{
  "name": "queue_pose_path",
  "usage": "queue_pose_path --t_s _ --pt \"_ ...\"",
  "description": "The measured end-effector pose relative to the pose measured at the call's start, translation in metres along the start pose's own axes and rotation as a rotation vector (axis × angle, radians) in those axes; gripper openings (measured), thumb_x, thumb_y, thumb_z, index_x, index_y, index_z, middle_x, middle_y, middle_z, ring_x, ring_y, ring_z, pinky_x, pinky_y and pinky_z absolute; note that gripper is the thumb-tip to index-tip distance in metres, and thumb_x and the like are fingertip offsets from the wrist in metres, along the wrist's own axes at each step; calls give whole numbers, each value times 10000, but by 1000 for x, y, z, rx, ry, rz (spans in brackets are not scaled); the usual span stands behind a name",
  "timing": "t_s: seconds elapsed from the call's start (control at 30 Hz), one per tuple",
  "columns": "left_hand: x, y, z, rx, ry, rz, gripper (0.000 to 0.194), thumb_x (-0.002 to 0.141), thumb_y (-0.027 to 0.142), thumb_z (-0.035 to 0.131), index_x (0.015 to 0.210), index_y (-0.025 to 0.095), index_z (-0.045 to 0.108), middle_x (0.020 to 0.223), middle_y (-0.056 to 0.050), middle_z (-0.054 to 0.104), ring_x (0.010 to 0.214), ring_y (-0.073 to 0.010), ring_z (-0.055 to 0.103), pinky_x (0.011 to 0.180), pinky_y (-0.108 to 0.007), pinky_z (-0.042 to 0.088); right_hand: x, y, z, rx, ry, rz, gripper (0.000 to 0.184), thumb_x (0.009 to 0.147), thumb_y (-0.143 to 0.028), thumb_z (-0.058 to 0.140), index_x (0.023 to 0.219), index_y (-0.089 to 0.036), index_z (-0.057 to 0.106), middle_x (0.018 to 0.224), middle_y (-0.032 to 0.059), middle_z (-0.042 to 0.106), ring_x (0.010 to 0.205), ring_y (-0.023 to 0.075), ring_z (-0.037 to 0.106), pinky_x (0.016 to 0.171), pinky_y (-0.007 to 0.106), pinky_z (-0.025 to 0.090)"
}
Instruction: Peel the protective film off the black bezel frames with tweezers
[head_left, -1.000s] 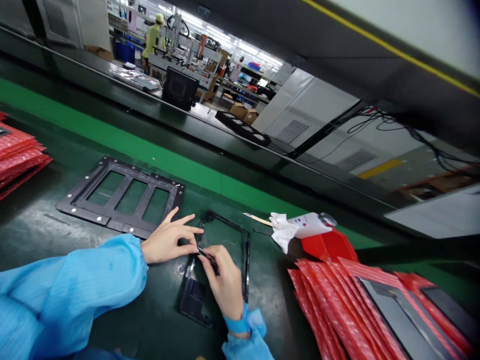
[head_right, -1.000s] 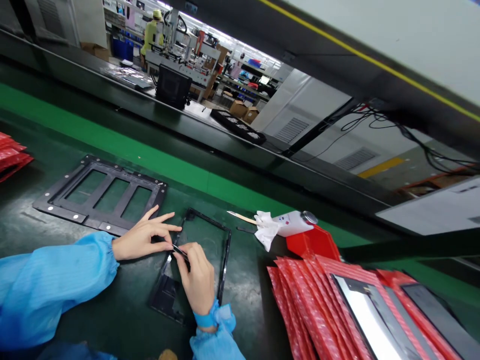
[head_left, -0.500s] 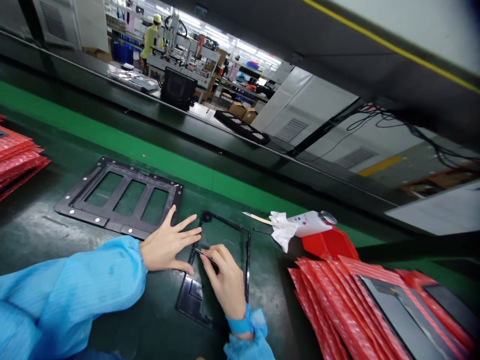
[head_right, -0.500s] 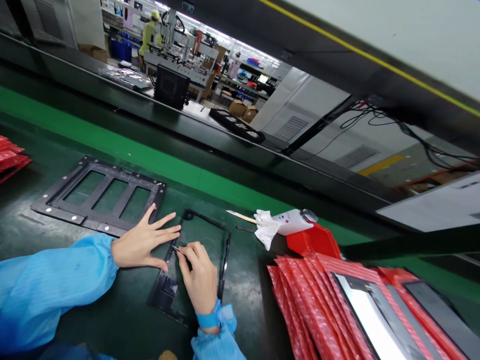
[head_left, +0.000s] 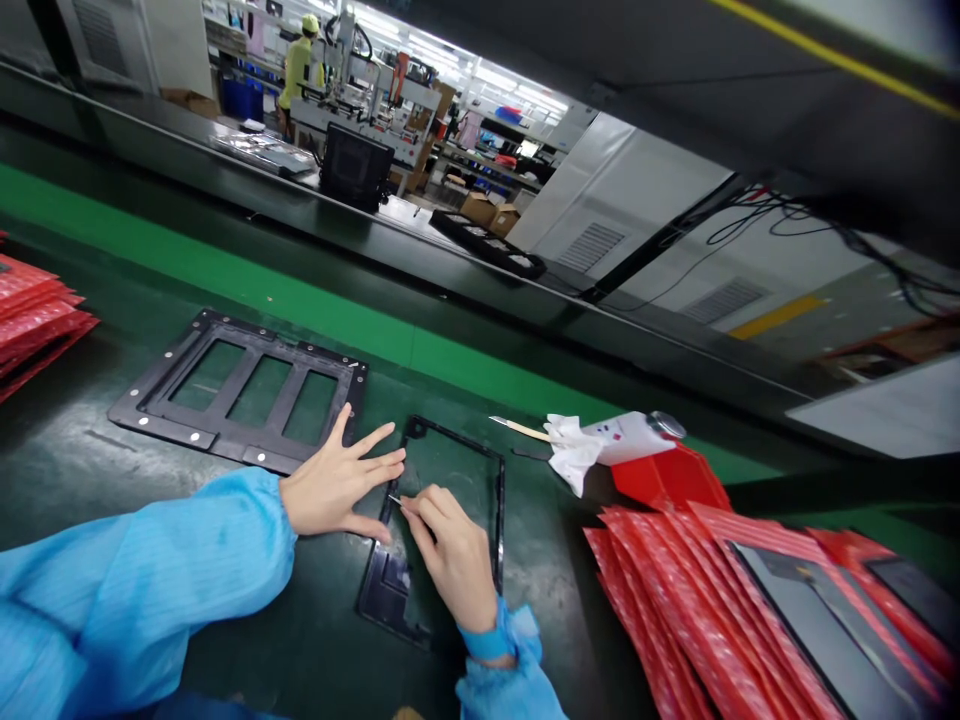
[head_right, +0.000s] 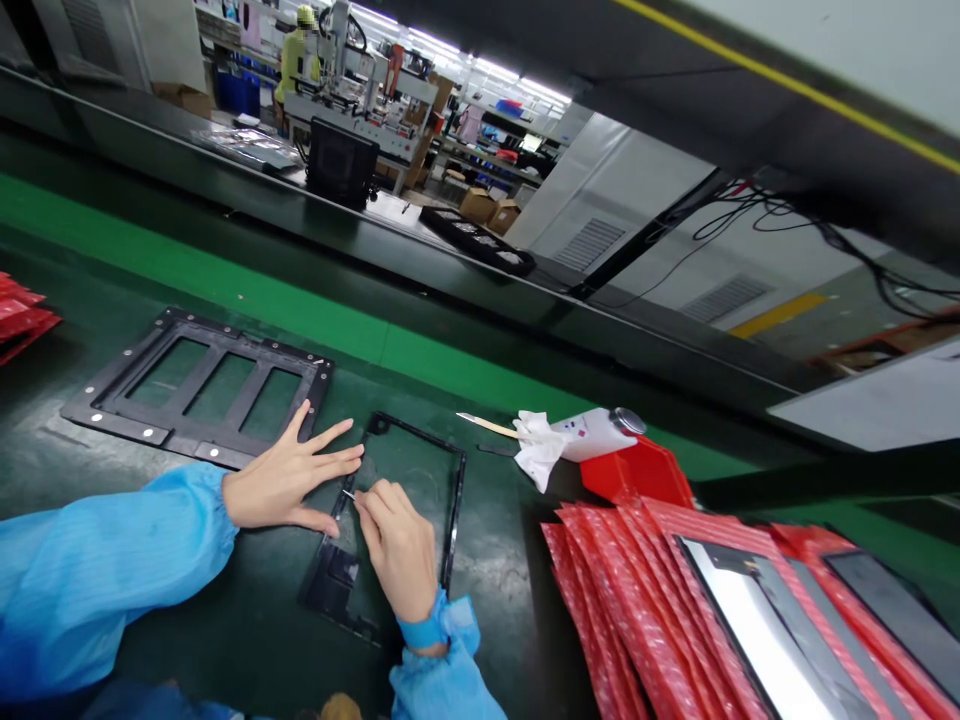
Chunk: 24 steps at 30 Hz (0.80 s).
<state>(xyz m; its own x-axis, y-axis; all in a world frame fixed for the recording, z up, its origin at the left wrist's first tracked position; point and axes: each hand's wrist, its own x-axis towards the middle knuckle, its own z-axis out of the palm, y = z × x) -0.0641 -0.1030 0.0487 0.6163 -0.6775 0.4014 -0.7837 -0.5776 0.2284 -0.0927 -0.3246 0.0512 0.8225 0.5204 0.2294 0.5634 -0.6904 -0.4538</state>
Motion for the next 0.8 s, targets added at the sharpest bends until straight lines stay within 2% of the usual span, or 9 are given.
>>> queue_pose_path --t_s 0.13,0.3,0.6,0.8 --pt "0 0 0 7 -25 -3 770 830 675 485 1385 146 415 1398 -144 495 1431 -323 205 1083 -691 -105 -1 0 -1 24 -30 -12 207 1022 -260 389 908 -220 557 883 35 549 867 189 548 715 289 425" --pt "0 0 -1 -9 -57 -2 789 828 686 476 1390 138 395 1430 -141 456 1434 -318 195 1086 -682 -119 0 -1 1 59 24 37 206 1020 -261 392 895 -223 550 888 36 542 871 189 546 740 292 429" --pt "0 0 -1 -10 -37 0 758 840 678 467 1380 149 414 1409 -149 480 1426 -325 220 1090 -678 -109 0 -1 0 27 -24 -10 190 1021 -250 385 922 -227 545 899 33 555 883 190 544 736 293 424" --pt "0 1 -1 7 -22 6 756 836 663 492 1385 149 411 1394 -147 499 1420 -325 238 1095 -684 -71 1 -1 1 21 20 26 191 1017 -244 388 895 -226 533 906 34 554 884 190 548 752 294 426"
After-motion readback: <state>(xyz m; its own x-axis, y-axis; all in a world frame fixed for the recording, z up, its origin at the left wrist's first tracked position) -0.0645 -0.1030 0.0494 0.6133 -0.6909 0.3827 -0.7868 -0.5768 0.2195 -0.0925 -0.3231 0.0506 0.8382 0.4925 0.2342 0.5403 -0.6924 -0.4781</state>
